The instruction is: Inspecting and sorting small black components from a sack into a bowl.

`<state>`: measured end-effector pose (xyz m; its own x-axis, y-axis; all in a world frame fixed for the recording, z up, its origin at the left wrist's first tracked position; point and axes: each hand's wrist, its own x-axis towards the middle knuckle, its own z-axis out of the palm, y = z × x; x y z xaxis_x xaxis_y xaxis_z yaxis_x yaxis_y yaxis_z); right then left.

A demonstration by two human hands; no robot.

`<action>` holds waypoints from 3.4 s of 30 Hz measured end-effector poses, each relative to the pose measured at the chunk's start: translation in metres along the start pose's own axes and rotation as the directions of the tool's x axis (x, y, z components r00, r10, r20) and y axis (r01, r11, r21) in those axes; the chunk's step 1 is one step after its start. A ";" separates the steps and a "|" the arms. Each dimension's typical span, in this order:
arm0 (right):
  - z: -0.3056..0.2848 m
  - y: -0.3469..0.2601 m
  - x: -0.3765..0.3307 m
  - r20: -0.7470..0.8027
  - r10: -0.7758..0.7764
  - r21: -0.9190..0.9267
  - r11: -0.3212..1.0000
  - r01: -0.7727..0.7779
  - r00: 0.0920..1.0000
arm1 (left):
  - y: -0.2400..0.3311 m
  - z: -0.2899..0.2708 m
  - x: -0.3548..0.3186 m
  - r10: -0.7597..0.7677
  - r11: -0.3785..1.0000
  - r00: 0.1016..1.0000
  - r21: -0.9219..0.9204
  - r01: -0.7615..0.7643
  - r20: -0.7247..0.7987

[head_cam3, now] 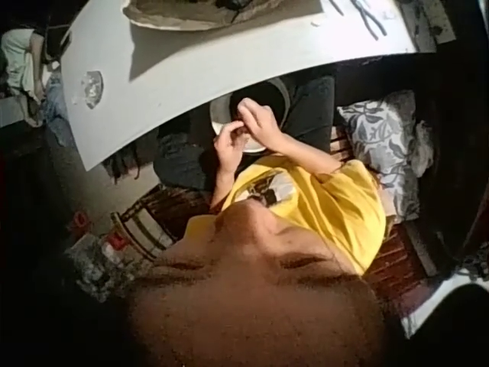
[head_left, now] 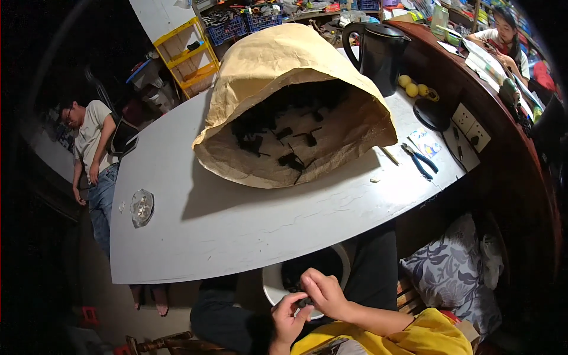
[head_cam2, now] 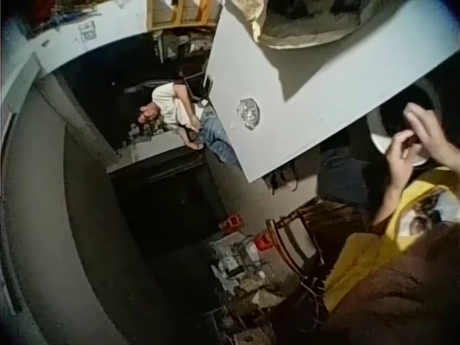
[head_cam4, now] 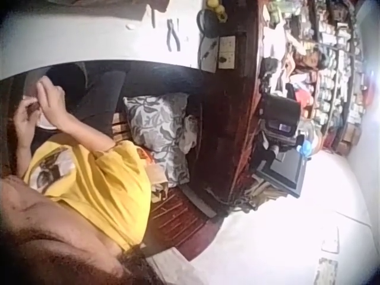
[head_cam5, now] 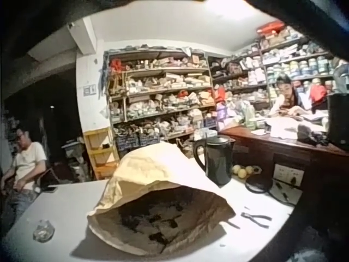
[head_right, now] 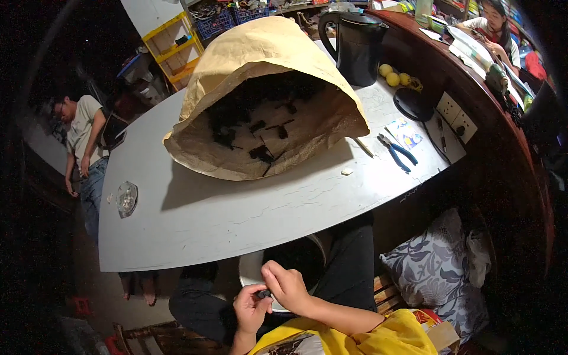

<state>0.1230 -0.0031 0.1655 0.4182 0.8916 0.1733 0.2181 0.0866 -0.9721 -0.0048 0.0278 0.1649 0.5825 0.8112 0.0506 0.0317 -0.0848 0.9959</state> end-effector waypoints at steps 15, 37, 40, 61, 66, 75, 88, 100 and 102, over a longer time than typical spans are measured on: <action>-0.005 -0.014 0.004 0.074 -0.317 -0.388 0.864 0.320 0.946 | -0.001 -0.009 0.013 0.205 0.950 0.974 0.261 -0.173 -0.099; -0.026 0.003 0.007 0.408 0.040 0.408 0.886 -0.221 0.912 | -0.018 -0.020 0.007 -0.007 0.772 0.998 -0.634 0.041 0.056; -0.037 -0.005 0.010 0.557 0.090 0.229 0.939 -0.257 0.825 | -0.009 -0.026 0.008 -0.136 0.665 0.958 -0.694 0.276 0.251; -0.012 -0.008 -0.001 0.420 -0.404 -0.206 0.829 0.519 0.812 | -0.005 -0.010 0.005 -0.145 0.768 0.988 -0.636 0.079 -0.051; -0.016 -0.007 0.036 0.494 -0.459 -0.163 0.786 0.597 0.738 | -0.004 -0.012 0.008 -0.240 0.793 0.953 -0.603 0.083 -0.184; -0.038 0.052 0.250 -0.004 -0.425 -0.961 0.251 0.114 0.905 | -0.003 -0.042 0.001 -0.272 0.770 0.941 -0.632 0.087 -0.203; -0.049 0.050 0.182 0.278 -0.176 -0.742 0.585 0.327 0.944 | -0.015 -0.038 0.002 -0.351 0.740 0.934 -0.631 0.232 -0.069; -0.065 0.016 0.135 0.055 -0.554 -0.604 0.644 0.469 0.831 | -0.003 -0.030 0.001 -0.298 0.777 0.949 -0.604 0.178 -0.104; -0.071 0.018 0.118 0.042 -0.543 -0.642 0.629 0.439 0.839 | -0.014 -0.035 -0.004 -0.319 0.724 0.939 -0.673 0.153 -0.130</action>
<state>0.2391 0.0716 0.1796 0.1956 0.7192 0.6666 0.8867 0.1607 -0.4336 -0.0360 0.0459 0.1535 0.4312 0.8637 -0.2609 -0.4340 0.4521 0.7793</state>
